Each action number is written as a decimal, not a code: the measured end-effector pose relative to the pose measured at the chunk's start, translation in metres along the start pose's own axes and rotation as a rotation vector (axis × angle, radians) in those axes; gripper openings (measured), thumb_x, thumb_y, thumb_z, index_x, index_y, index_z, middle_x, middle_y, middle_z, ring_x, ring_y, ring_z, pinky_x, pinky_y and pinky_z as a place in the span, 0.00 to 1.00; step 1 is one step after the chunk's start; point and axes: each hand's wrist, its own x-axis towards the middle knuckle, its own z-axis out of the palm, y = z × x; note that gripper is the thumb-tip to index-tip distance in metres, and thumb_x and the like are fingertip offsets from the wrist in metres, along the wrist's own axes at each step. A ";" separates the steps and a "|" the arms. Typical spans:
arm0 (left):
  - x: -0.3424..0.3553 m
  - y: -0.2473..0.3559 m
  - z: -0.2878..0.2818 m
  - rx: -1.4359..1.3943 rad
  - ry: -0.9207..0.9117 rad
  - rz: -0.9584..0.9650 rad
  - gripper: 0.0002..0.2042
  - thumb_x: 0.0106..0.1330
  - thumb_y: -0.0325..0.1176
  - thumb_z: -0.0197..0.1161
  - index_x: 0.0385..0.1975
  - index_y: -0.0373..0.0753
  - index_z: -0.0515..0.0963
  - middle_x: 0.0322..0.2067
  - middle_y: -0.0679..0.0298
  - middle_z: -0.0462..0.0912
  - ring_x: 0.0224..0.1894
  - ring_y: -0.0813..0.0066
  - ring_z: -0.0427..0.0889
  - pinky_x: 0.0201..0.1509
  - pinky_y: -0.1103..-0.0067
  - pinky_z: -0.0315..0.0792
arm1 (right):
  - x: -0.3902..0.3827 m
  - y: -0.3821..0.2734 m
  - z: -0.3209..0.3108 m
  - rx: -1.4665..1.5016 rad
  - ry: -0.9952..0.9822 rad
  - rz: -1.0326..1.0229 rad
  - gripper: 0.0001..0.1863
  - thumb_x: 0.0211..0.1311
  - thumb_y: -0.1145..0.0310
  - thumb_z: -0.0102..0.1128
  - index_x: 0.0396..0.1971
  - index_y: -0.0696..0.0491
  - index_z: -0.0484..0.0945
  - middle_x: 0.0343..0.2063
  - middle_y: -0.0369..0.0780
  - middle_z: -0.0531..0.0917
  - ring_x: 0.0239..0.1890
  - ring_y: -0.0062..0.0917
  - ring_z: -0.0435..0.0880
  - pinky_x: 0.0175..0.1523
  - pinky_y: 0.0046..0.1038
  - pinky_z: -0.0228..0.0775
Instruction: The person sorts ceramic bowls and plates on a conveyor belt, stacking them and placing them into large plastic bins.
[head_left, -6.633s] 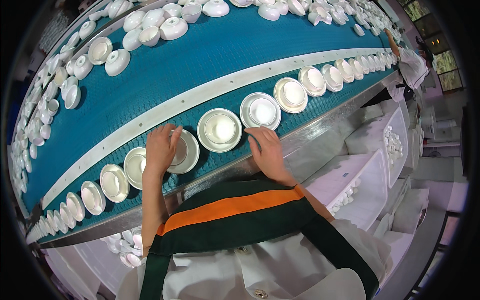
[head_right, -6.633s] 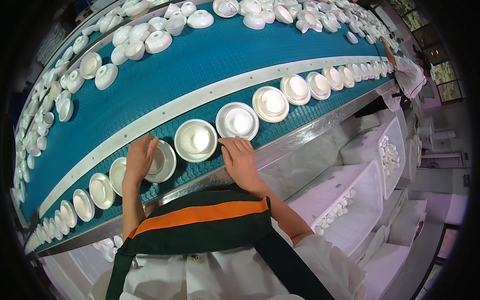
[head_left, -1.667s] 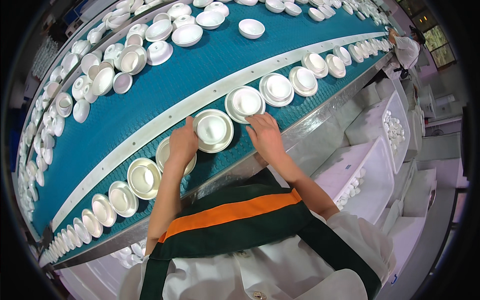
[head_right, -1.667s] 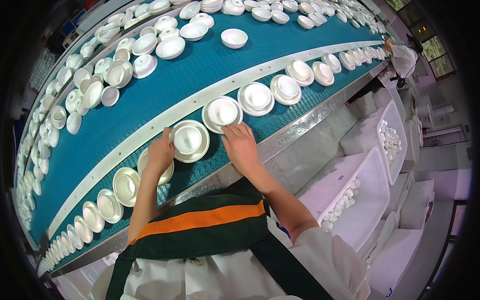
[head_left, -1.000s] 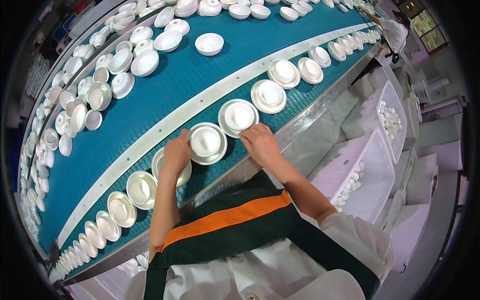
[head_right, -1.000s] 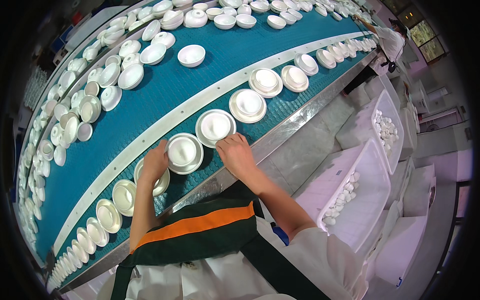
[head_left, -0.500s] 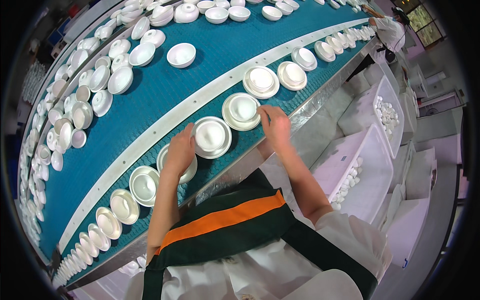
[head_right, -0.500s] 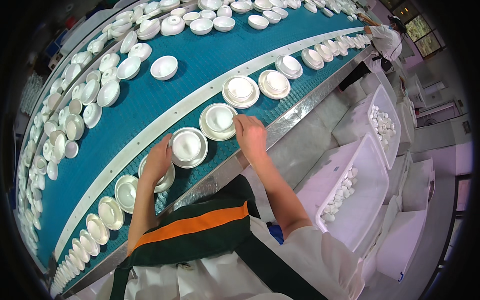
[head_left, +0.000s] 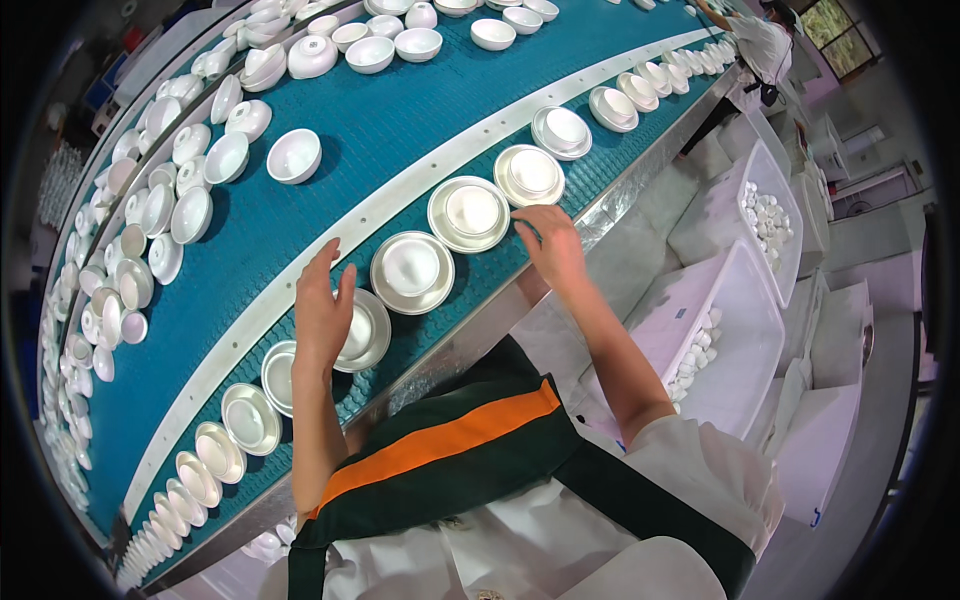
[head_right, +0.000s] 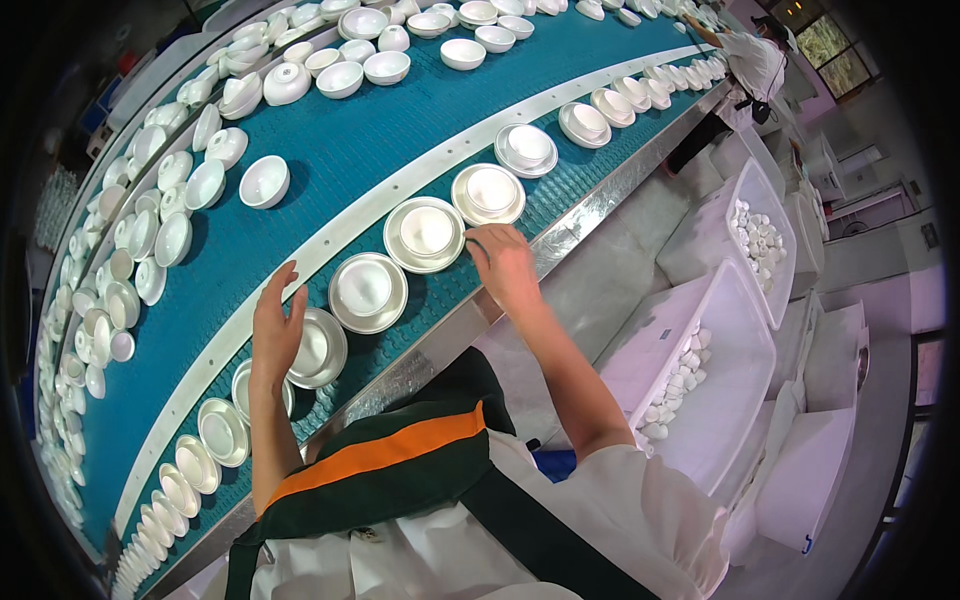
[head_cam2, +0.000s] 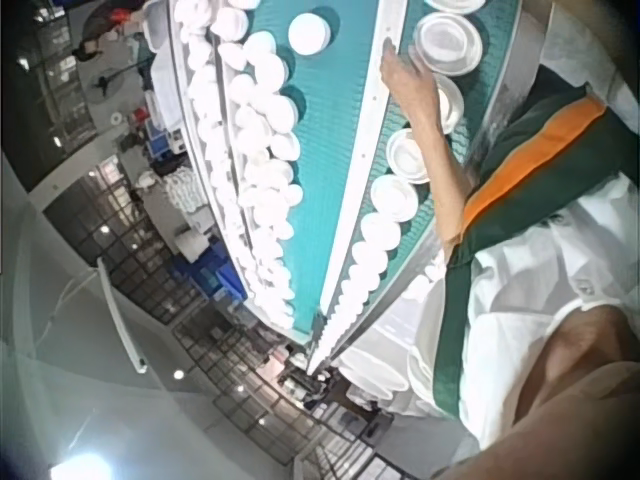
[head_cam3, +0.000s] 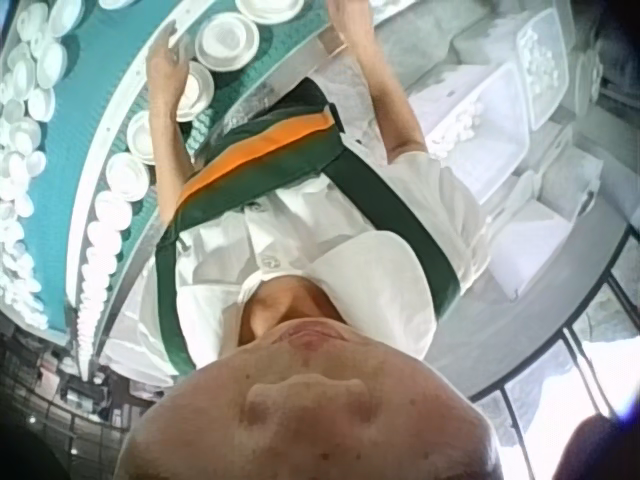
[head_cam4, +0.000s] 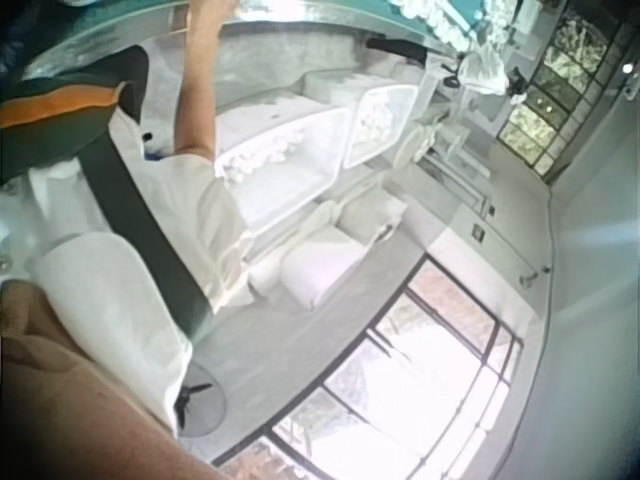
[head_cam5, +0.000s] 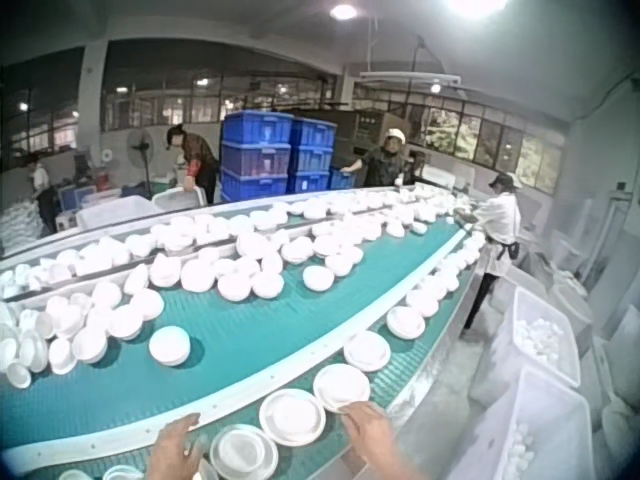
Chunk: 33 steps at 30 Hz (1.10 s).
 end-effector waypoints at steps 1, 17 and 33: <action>0.009 0.012 0.010 -0.034 0.008 0.064 0.18 0.61 0.32 0.53 0.50 0.34 0.68 0.43 0.48 0.75 0.46 0.52 0.72 0.51 0.68 0.65 | 0.004 0.012 -0.009 -0.057 0.100 0.051 0.10 0.46 0.75 0.60 0.32 0.55 0.78 0.35 0.41 0.79 0.43 0.34 0.74 0.49 0.33 0.65; 0.092 0.062 0.123 0.195 0.059 0.087 0.14 0.57 0.27 0.54 0.44 0.32 0.71 0.37 0.48 0.78 0.39 0.50 0.75 0.45 0.65 0.68 | 0.061 0.147 -0.066 -0.372 -0.073 -0.115 0.09 0.40 0.67 0.65 0.25 0.50 0.79 0.26 0.37 0.77 0.39 0.30 0.73 0.55 0.38 0.59; 0.155 0.107 0.200 0.145 -0.169 0.049 0.15 0.59 0.30 0.51 0.46 0.35 0.71 0.38 0.47 0.77 0.42 0.48 0.74 0.46 0.64 0.67 | 0.108 0.261 -0.092 -0.424 -0.012 -0.016 0.09 0.46 0.72 0.57 0.30 0.53 0.79 0.27 0.41 0.79 0.37 0.34 0.76 0.46 0.33 0.65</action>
